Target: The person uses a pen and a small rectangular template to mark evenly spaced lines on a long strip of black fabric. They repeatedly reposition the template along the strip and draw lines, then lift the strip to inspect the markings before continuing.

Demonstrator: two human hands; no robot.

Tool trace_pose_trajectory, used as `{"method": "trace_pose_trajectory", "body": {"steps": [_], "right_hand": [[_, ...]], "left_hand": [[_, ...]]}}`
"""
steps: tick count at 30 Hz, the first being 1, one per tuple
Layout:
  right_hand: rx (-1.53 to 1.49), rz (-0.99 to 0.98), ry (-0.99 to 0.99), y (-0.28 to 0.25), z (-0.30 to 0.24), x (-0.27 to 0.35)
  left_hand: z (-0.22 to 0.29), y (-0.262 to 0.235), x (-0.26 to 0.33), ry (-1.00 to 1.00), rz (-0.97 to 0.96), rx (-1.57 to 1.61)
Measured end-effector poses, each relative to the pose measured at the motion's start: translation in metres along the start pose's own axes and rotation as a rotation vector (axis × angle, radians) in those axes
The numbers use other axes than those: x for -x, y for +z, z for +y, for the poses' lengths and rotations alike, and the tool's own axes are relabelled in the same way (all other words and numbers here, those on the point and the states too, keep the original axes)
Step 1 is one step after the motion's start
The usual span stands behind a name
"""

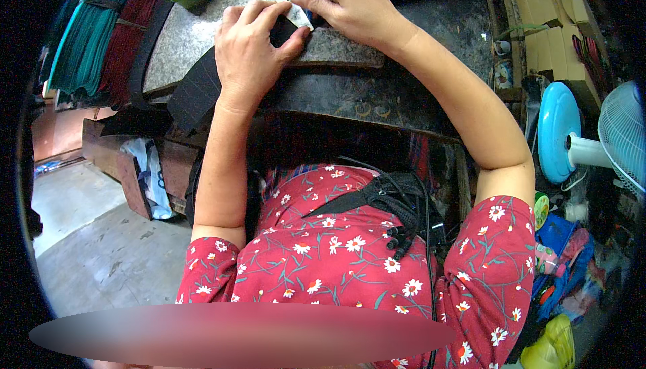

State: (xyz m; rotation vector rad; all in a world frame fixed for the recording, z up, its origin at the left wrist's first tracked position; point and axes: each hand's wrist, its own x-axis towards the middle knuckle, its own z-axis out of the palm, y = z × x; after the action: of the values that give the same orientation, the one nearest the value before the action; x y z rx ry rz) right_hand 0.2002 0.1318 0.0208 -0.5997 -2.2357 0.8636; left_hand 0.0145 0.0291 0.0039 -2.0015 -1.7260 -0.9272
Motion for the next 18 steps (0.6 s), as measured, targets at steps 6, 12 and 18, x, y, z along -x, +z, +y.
{"method": "trace_pose_trajectory", "body": {"steps": [6, 12, 18], "right_hand": [[0.097, 0.007, 0.002, 0.002, -0.001, 0.008], [0.014, 0.027, -0.005, 0.004, 0.000, 0.004], [-0.015, -0.028, 0.066, 0.000, 0.002, 0.012]], "left_hand": [[0.001, 0.000, 0.000, -0.004, -0.018, -0.016], [-0.001, 0.002, 0.000, 0.011, 0.007, -0.009], [0.000, 0.001, 0.000, -0.011, -0.010, -0.006]]}}
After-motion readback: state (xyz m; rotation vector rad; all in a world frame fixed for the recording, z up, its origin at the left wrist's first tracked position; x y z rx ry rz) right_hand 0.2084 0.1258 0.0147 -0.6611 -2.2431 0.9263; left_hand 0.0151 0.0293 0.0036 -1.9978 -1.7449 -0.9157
